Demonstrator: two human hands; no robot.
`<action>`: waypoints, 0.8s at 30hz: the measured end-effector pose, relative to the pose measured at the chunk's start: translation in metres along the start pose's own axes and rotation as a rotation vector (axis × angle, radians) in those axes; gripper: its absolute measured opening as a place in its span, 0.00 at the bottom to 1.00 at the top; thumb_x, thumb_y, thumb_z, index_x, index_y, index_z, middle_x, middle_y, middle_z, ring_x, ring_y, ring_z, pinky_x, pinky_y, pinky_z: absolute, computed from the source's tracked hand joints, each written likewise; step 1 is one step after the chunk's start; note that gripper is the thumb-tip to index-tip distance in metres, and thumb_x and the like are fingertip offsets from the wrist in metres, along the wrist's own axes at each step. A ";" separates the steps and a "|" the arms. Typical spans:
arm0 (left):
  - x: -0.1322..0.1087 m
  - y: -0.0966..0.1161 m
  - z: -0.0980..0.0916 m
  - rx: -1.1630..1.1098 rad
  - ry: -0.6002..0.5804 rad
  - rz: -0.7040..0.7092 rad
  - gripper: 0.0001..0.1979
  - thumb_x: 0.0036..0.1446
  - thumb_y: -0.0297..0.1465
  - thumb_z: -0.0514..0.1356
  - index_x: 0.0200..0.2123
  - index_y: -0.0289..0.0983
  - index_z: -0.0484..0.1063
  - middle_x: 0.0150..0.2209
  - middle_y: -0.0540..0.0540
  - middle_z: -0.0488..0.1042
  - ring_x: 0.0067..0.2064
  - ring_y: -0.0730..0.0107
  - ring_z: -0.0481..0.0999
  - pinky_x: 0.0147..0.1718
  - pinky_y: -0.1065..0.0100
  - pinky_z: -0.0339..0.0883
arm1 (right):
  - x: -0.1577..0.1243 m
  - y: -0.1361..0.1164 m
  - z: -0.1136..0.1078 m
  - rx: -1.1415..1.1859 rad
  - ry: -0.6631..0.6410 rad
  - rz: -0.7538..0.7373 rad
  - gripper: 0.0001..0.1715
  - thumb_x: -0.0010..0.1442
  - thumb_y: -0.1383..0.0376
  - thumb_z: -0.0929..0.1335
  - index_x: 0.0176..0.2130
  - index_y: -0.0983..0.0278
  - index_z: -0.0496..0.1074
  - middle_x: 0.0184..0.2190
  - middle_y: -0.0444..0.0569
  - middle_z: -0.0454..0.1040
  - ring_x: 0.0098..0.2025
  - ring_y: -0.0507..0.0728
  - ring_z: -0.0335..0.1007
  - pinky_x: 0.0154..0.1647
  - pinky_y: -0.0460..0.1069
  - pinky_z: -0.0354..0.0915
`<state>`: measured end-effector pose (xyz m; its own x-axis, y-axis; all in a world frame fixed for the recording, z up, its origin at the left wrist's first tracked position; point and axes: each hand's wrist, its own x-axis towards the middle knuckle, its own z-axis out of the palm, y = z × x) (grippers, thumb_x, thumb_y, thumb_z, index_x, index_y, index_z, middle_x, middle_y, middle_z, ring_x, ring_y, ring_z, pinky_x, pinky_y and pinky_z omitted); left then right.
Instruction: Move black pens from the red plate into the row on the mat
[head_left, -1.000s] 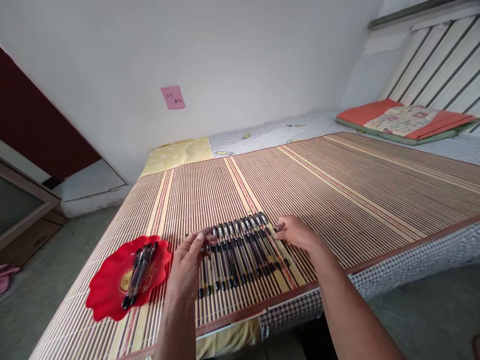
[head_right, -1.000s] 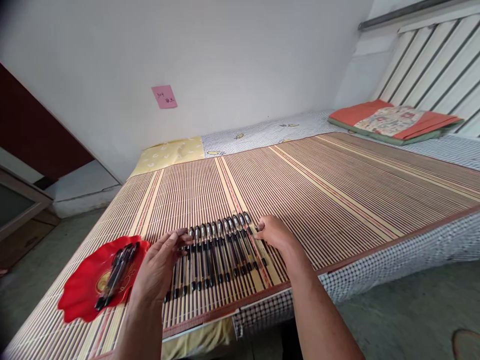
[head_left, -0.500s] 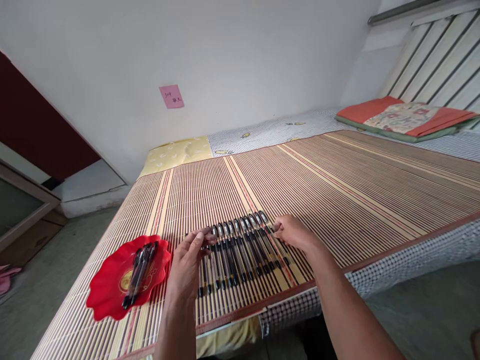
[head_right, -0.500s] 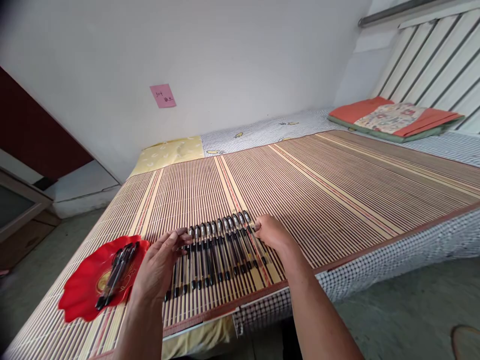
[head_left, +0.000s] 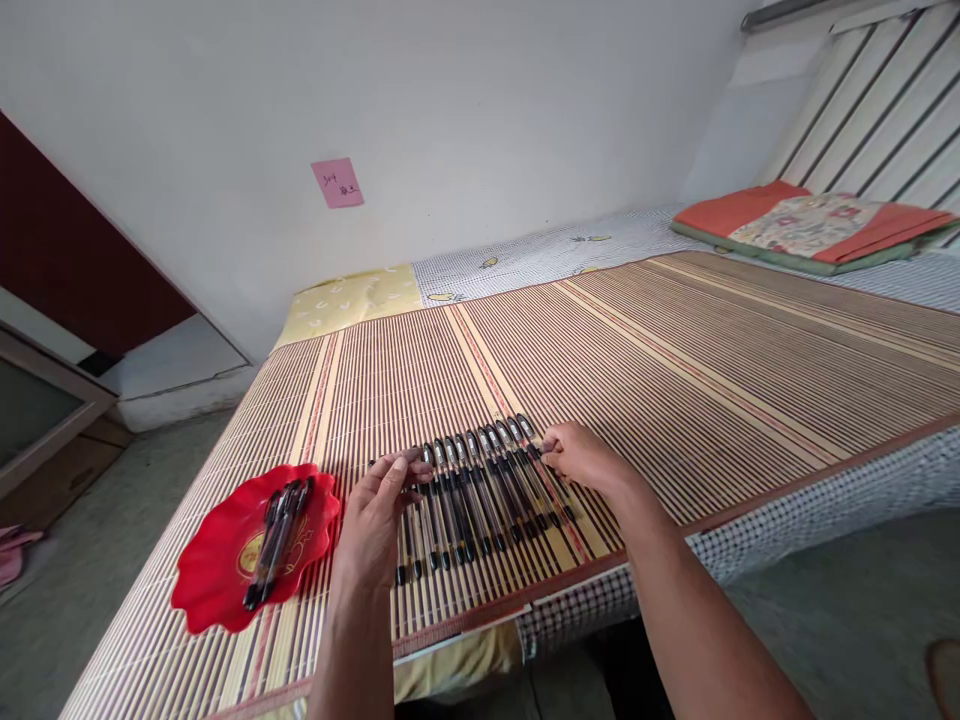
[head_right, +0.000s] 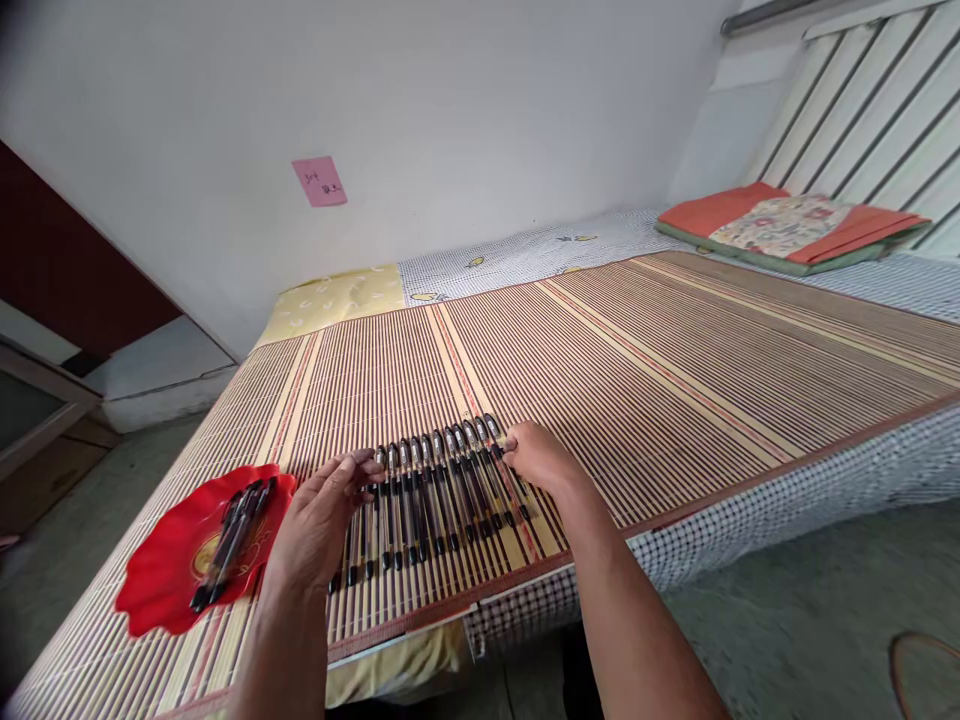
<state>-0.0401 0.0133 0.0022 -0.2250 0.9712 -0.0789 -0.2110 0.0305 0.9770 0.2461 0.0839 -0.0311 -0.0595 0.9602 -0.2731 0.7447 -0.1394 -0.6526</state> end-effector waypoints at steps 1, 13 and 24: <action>0.000 -0.001 -0.001 0.000 -0.007 0.000 0.24 0.52 0.47 0.73 0.44 0.35 0.83 0.38 0.41 0.84 0.40 0.62 0.81 0.33 0.70 0.67 | 0.000 0.001 0.000 0.001 -0.004 -0.007 0.08 0.62 0.68 0.70 0.29 0.63 0.71 0.25 0.46 0.73 0.27 0.53 0.70 0.27 0.47 0.57; 0.001 0.000 0.003 0.004 -0.006 -0.006 0.25 0.49 0.47 0.74 0.43 0.34 0.83 0.38 0.41 0.83 0.38 0.63 0.80 0.33 0.69 0.67 | -0.002 0.000 -0.004 0.028 -0.027 -0.029 0.07 0.56 0.68 0.74 0.30 0.63 0.73 0.28 0.46 0.75 0.29 0.54 0.71 0.29 0.47 0.60; 0.001 0.000 0.003 0.019 -0.040 0.003 0.22 0.53 0.46 0.71 0.43 0.36 0.82 0.38 0.42 0.84 0.38 0.64 0.80 0.34 0.69 0.67 | 0.000 0.001 -0.002 -0.011 0.003 -0.012 0.09 0.56 0.64 0.75 0.29 0.63 0.72 0.30 0.48 0.76 0.33 0.57 0.72 0.31 0.49 0.59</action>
<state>-0.0371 0.0147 0.0027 -0.1874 0.9799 -0.0679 -0.1917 0.0313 0.9810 0.2482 0.0845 -0.0303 -0.0670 0.9624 -0.2631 0.7511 -0.1249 -0.6483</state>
